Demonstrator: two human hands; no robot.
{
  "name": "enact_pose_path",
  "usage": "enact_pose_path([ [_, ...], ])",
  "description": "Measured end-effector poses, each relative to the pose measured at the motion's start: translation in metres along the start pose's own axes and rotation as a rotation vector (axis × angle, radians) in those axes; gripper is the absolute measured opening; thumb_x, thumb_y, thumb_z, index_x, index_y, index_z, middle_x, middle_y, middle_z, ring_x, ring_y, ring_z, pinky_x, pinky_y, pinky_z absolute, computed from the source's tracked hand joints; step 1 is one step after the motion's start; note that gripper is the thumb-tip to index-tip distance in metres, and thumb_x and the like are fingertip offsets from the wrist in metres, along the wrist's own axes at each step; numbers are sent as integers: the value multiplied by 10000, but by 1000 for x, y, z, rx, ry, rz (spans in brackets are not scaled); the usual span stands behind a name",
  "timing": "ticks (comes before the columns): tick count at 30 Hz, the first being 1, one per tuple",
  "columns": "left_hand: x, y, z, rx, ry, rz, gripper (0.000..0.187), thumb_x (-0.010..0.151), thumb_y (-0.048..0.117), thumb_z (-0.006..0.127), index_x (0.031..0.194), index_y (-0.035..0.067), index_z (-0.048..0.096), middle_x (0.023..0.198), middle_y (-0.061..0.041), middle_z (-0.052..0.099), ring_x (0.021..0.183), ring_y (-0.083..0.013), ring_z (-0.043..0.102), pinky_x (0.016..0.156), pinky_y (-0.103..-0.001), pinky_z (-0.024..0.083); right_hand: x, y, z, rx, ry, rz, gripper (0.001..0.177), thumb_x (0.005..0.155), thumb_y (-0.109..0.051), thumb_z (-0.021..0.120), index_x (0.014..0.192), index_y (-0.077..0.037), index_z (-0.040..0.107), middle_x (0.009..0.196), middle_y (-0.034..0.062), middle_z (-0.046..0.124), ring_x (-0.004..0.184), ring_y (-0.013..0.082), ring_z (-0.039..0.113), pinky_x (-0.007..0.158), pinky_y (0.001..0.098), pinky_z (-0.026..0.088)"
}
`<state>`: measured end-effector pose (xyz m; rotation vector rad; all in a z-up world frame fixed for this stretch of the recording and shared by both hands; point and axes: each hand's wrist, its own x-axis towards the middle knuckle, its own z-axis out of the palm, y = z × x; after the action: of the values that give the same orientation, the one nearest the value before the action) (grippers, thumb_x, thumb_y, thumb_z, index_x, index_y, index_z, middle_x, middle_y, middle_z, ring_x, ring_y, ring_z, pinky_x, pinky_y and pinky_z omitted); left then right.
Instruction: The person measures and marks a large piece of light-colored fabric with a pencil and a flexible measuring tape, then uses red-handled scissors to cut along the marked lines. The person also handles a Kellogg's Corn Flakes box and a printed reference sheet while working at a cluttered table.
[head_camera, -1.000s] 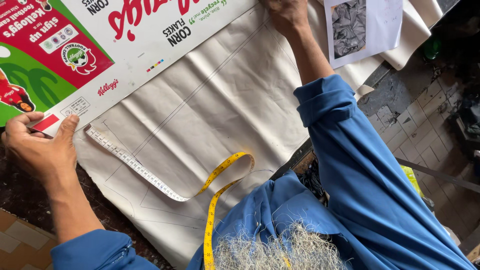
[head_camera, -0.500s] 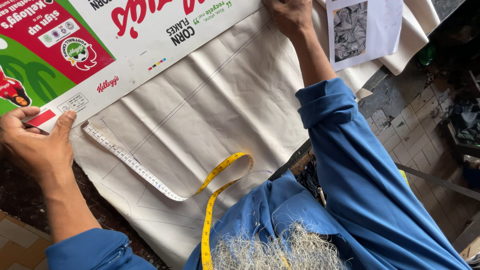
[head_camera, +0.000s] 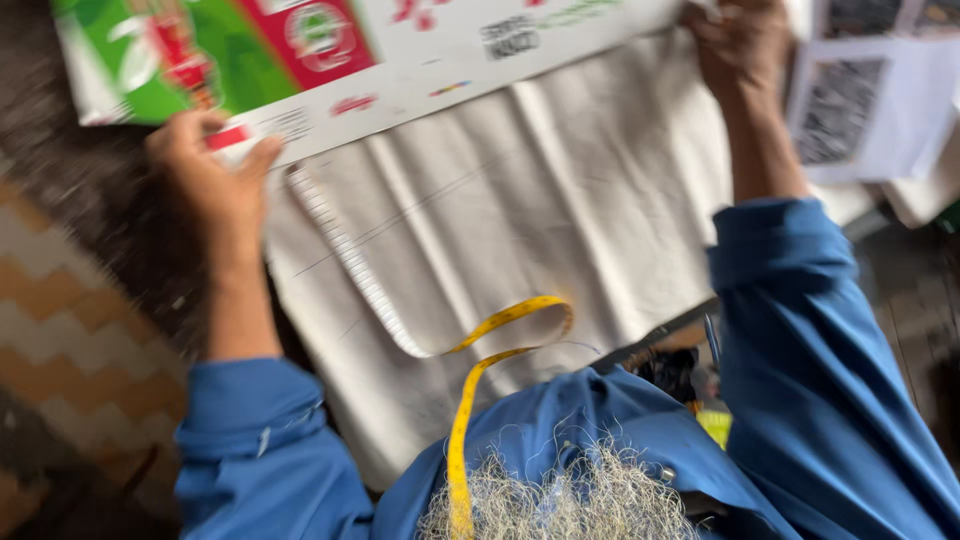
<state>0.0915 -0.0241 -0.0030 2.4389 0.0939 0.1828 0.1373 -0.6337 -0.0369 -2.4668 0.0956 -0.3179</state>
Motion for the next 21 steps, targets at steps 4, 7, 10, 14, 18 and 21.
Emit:
enact_pose_path([
  [4, -1, 10, 6, 10, 43, -112, 545, 758, 204, 1032, 1115, 83, 639, 1200, -134, 583, 1074, -294, 585, 923, -426, 526, -1, -60, 17, 229, 42, -230, 288, 1200, -111, 556, 1028, 24, 744, 950, 63, 695, 882, 169, 570, 783, 281, 434],
  [7, 2, 21, 9, 53, 68, -173, 543, 715, 243, 1015, 1090, 116, 643, 1154, -98, 596, 1050, -280, 576, 882, -430, 510, -9, -118, 57, 766, -113, 32, 365, 1206, -267, 561, 988, -25, 727, 913, 49, 719, 675, 73, 446, 639, 241, 336],
  [10, 2, 24, 4, 65, 90, -94, 572, 708, 243, 1027, 1099, 105, 632, 1123, -96, 595, 1044, -291, 571, 897, -465, 476, -28, -194, 103, 1071, -367, 218, 290, 1141, -236, 572, 1069, 15, 699, 961, 74, 745, 632, 40, 443, 644, 239, 368],
  [14, -1, 20, 4, 66, 103, -61, 583, 714, 254, 1031, 1103, 105, 623, 1120, -91, 593, 1051, -301, 569, 905, -471, 467, -52, -280, 133, 646, -536, -72, 243, 1125, -176, 587, 1097, 46, 682, 912, 97, 756, 885, 153, 745, 829, 295, 596],
  [18, -4, 17, 9, 30, 85, -115, 576, 710, 245, 1024, 1105, 107, 629, 1129, -98, 594, 1052, -302, 572, 873, -451, 475, -59, -310, 150, 553, -533, -211, 209, 1090, -180, 633, 1070, 23, 679, 899, 133, 760, 844, 193, 771, 762, 314, 595],
  [21, -4, 10, 7, 49, 80, 0, 565, 686, 177, 1023, 1102, 98, 649, 1171, -122, 610, 1098, -324, 576, 927, -457, 469, -58, -314, 166, 478, -513, -276, 109, 1026, -136, 686, 1058, -35, 710, 953, 121, 749, 885, 252, 755, 785, 344, 584],
])
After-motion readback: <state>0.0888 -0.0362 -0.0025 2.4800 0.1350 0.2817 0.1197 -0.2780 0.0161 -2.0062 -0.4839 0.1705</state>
